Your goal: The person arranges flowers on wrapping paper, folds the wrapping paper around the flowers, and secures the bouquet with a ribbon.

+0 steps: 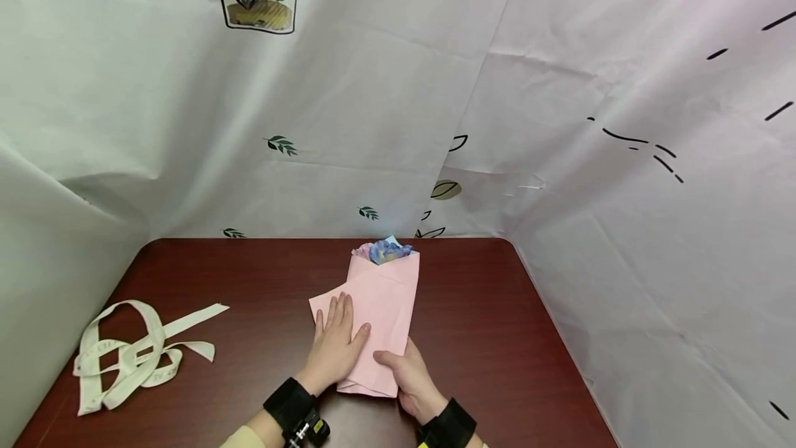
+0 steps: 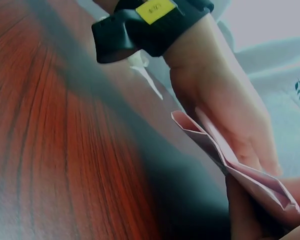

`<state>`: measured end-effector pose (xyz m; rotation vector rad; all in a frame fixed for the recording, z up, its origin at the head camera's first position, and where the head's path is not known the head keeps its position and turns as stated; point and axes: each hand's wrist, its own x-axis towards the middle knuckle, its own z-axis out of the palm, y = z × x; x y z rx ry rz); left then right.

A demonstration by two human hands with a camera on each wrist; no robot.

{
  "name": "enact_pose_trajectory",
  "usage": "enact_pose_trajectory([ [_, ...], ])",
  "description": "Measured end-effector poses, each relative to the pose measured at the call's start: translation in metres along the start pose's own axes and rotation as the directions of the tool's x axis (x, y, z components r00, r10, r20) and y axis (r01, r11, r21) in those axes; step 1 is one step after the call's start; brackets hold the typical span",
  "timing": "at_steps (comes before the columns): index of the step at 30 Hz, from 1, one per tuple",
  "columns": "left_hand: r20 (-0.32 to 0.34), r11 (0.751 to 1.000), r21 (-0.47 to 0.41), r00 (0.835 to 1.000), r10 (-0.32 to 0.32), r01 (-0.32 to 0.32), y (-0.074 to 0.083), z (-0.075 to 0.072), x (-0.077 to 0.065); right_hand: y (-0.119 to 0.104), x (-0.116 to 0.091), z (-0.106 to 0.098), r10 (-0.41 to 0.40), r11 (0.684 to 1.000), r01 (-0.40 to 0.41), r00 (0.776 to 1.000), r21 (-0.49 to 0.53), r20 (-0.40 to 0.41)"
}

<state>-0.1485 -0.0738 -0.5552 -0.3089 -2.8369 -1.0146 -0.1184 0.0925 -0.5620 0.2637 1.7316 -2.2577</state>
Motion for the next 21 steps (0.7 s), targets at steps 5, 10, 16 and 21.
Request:
enact_pose_trajectory([
  [5, -0.062, 1.0, 0.024, 0.998, -0.01, 0.011, -0.005, 0.006, 0.009, 0.002, -0.001, 0.0, 0.011, 0.999, -0.012, 1.0, 0.041, 0.02],
  [10, -0.035, 0.999, 0.038, 0.999, -0.022, 0.024, -0.008, 0.009, 0.018, 0.003, -0.001, -0.002, 0.018, 0.998, -0.02, 0.999, 0.06, 0.036],
  [16, 0.036, 0.997, 0.0, 0.997, -0.073, 0.073, -0.009, 0.011, 0.022, 0.006, -0.001, -0.006, 0.038, 0.997, -0.042, 0.998, 0.065, 0.052],
  [21, 0.058, 0.988, -0.123, 0.994, -0.091, 0.098, -0.009, 0.015, 0.024, 0.006, 0.0, -0.009, 0.044, 0.996, -0.048, 0.998, 0.072, 0.049],
])
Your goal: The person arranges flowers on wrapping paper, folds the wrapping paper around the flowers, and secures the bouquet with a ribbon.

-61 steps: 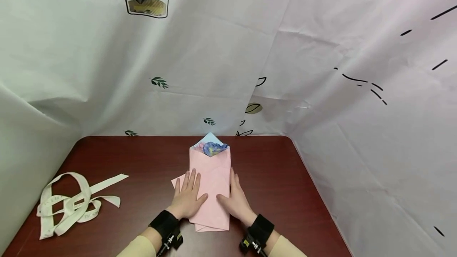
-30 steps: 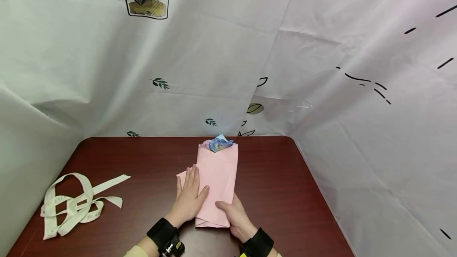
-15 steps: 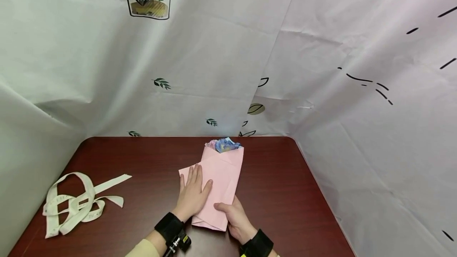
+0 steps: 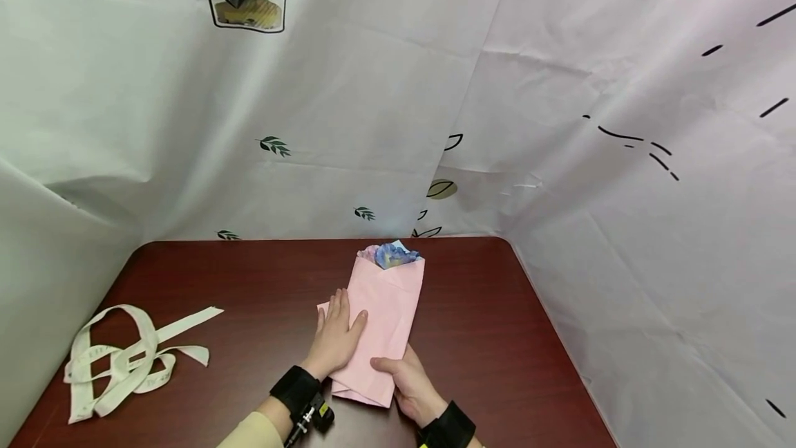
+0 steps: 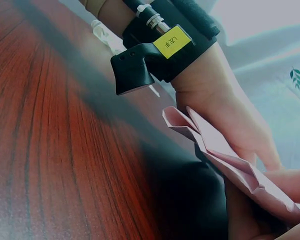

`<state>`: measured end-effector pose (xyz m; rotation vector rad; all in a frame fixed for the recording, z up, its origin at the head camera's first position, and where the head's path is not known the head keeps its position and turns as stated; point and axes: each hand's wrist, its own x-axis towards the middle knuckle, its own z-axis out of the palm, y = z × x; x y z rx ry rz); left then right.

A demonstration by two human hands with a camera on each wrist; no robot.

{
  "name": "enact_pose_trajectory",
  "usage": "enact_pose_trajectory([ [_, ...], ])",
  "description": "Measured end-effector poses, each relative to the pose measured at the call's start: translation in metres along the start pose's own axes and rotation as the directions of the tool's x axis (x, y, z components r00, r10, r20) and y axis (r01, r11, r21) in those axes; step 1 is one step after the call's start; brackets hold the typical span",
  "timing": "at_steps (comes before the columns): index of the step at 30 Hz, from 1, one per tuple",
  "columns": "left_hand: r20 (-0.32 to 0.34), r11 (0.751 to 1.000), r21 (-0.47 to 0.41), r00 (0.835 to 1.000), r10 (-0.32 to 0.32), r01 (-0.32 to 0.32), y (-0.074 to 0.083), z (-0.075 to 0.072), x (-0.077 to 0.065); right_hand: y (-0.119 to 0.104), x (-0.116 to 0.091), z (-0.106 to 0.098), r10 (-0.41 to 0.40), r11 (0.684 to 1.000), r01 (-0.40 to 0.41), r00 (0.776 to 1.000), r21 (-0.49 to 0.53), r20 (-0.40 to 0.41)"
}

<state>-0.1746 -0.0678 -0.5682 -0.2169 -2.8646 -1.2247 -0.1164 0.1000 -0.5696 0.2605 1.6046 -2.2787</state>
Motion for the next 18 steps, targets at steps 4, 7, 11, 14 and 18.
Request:
enact_pose_trajectory([
  [4, 0.044, 0.979, -0.198, 0.998, -0.032, 0.04, -0.002, 0.0, 0.001, 0.0, 0.001, 0.0, 0.006, 1.0, -0.006, 1.0, 0.008, -0.001],
  [7, 0.11, 0.92, -0.38, 0.992, -0.057, 0.094, -0.003, -0.004, 0.004, -0.002, 0.002, 0.0, 0.008, 1.0, -0.008, 1.0, 0.013, -0.01],
  [11, 0.191, 0.778, -0.602, 0.978, -0.078, 0.18, -0.006, -0.012, 0.004, -0.005, 0.003, 0.002, -0.007, 1.0, 0.007, 1.0, 0.011, -0.022],
  [14, 0.217, 0.672, -0.704, 0.97, -0.106, 0.231, -0.007, -0.019, 0.001, -0.007, 0.003, 0.004, -0.043, 0.999, 0.042, 0.998, -0.021, -0.052],
  [18, 0.199, 0.642, -0.73, 0.972, -0.127, 0.234, -0.009, -0.025, -0.004, -0.009, 0.007, 0.001, -0.09, 0.992, 0.08, 0.99, -0.093, -0.11],
])
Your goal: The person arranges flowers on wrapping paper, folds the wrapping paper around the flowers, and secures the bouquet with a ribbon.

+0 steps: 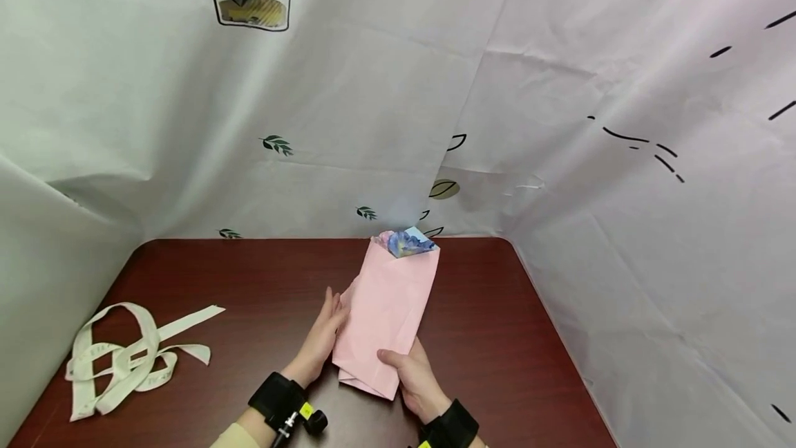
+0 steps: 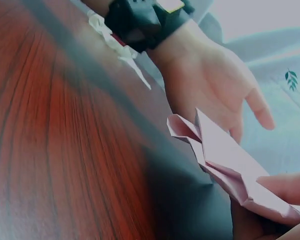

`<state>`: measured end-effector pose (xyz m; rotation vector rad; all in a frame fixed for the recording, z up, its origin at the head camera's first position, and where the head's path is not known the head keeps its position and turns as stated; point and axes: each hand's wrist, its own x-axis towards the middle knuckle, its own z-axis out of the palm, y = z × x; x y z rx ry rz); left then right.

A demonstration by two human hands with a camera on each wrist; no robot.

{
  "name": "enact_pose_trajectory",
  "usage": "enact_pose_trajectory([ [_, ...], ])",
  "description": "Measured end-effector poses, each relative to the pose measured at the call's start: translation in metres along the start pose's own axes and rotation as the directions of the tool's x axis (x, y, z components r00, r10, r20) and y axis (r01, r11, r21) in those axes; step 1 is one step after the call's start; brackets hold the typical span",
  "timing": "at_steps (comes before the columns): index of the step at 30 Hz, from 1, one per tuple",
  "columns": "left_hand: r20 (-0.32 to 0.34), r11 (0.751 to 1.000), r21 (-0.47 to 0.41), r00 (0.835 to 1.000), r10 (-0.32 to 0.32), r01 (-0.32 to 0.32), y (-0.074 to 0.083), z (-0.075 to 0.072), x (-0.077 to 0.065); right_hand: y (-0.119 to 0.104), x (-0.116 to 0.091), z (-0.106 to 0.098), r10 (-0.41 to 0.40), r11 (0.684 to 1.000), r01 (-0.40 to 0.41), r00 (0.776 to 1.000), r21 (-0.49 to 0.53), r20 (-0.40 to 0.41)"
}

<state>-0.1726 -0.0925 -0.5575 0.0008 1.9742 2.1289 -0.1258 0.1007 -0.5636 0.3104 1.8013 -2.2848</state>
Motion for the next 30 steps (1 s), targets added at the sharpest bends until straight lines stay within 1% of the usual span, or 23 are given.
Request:
enact_pose_trajectory([
  [1, -0.012, 1.0, 0.02, 1.0, 0.003, -0.002, -0.001, -0.001, -0.001, 0.0, 0.002, -0.002, -0.005, 1.0, 0.004, 1.0, -0.018, -0.013],
  [3, -0.032, 0.996, 0.084, 0.999, 0.028, -0.025, -0.002, -0.003, -0.002, 0.002, 0.006, -0.006, -0.001, 0.999, 0.0, 1.0, -0.051, -0.027],
  [5, -0.056, 0.989, 0.146, 0.997, 0.047, -0.038, -0.005, -0.005, -0.002, 0.004, 0.01, -0.011, 0.01, 0.997, -0.012, 0.999, -0.081, -0.034],
  [7, -0.073, 0.981, 0.187, 0.995, 0.061, -0.047, -0.007, -0.006, -0.002, 0.005, 0.015, -0.018, 0.024, 0.996, -0.027, 0.999, -0.09, -0.035],
  [9, -0.084, 0.981, 0.191, 0.995, 0.057, -0.04, -0.009, -0.007, -0.001, 0.005, 0.019, -0.025, 0.037, 0.995, -0.039, 0.999, -0.087, -0.03],
  [12, -0.098, 0.985, 0.171, 0.994, 0.051, -0.034, -0.009, -0.008, -0.001, 0.001, 0.023, -0.038, 0.05, 0.997, -0.05, 0.999, -0.064, -0.01],
  [16, -0.109, 0.99, 0.14, 0.994, 0.032, -0.016, -0.007, -0.01, -0.001, -0.007, 0.025, -0.061, 0.072, 0.996, -0.071, 0.997, -0.049, 0.022],
  [18, -0.107, 0.991, 0.133, 0.994, 0.026, -0.012, -0.008, -0.012, -0.001, -0.013, 0.025, -0.076, 0.081, 0.996, -0.079, 0.996, -0.051, 0.033],
  [21, -0.099, 0.993, 0.119, 0.995, 0.016, -0.004, -0.008, -0.015, -0.001, -0.023, 0.022, -0.104, 0.094, 0.994, -0.093, 0.995, -0.053, 0.022],
  [26, -0.09, 0.993, 0.116, 0.996, 0.002, 0.008, -0.004, -0.02, -0.004, -0.045, 0.017, -0.162, 0.125, 0.989, -0.125, 0.992, -0.082, -0.012],
  [29, -0.094, 0.993, 0.114, 0.995, -0.019, 0.03, 0.001, -0.021, -0.006, -0.06, 0.013, -0.2, 0.14, 0.978, -0.143, 0.99, -0.152, -0.028],
  [30, -0.097, 0.993, 0.114, 0.995, -0.025, 0.036, 0.002, -0.022, -0.006, -0.064, 0.012, -0.213, 0.134, 0.972, -0.137, 0.99, -0.193, -0.032],
])
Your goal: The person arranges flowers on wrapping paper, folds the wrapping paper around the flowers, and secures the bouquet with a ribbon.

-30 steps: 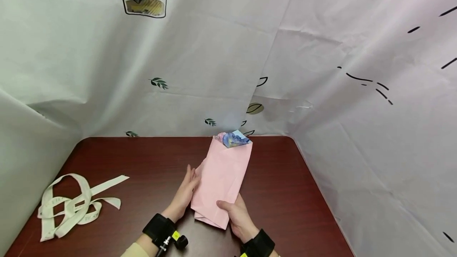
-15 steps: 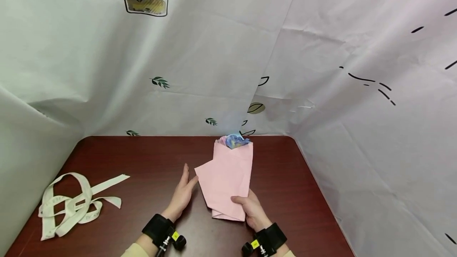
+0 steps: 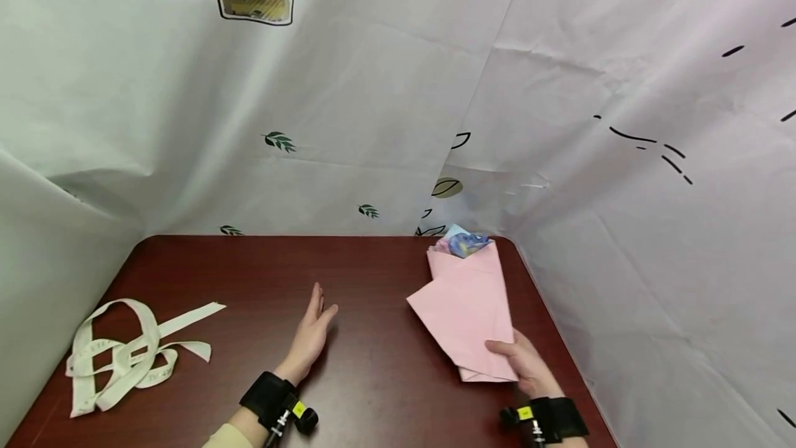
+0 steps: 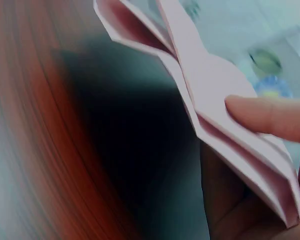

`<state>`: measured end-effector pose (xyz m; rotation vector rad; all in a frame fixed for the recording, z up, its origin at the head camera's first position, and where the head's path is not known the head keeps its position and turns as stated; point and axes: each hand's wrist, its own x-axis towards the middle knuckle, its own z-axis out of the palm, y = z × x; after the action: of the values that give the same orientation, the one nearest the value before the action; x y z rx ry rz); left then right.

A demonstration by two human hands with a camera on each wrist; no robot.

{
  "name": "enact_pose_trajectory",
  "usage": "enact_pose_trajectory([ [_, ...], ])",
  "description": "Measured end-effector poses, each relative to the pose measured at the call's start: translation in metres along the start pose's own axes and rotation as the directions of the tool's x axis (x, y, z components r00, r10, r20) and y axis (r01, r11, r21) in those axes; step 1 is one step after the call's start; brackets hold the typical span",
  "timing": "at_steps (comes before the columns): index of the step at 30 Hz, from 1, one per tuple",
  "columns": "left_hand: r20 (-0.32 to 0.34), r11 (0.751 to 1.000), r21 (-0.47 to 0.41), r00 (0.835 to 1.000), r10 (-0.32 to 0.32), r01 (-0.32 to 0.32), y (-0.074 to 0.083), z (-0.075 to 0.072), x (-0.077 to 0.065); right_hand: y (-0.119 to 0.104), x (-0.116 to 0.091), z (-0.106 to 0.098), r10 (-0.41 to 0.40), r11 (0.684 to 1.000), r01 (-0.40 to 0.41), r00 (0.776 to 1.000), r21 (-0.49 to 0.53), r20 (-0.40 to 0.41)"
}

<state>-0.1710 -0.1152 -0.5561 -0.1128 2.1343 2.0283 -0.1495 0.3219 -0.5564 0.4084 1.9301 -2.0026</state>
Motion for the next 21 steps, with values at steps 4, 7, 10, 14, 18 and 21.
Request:
enact_pose_trajectory([
  [4, -0.008, 1.0, -0.01, 1.0, -0.002, 0.002, 0.004, -0.001, 0.0, -0.006, -0.006, -0.051, 0.035, 0.996, -0.031, 0.999, -0.08, 0.04],
  [7, -0.013, 1.0, -0.003, 1.0, 0.017, -0.017, 0.001, -0.001, 0.001, -0.008, -0.011, -0.082, 0.077, 0.993, -0.068, 0.993, -0.097, 0.089],
  [10, -0.016, 1.0, 0.006, 0.999, 0.029, -0.029, -0.005, -0.002, 0.003, -0.007, -0.015, -0.101, 0.084, 0.989, -0.07, 0.991, -0.134, 0.107],
  [14, -0.018, 0.999, 0.011, 0.999, 0.03, -0.03, -0.01, -0.002, 0.005, -0.004, -0.014, -0.111, 0.045, 0.979, -0.027, 0.996, -0.202, 0.081],
  [18, -0.017, 0.999, 0.017, 0.999, 0.029, -0.029, -0.01, -0.003, 0.004, -0.003, -0.009, -0.111, -0.054, 0.902, 0.028, 0.997, -0.431, -0.05],
  [21, -0.018, 0.999, 0.024, 0.999, 0.038, -0.038, -0.01, -0.003, 0.004, -0.004, -0.008, -0.109, -0.151, 0.779, 0.043, 0.981, -0.625, -0.122],
])
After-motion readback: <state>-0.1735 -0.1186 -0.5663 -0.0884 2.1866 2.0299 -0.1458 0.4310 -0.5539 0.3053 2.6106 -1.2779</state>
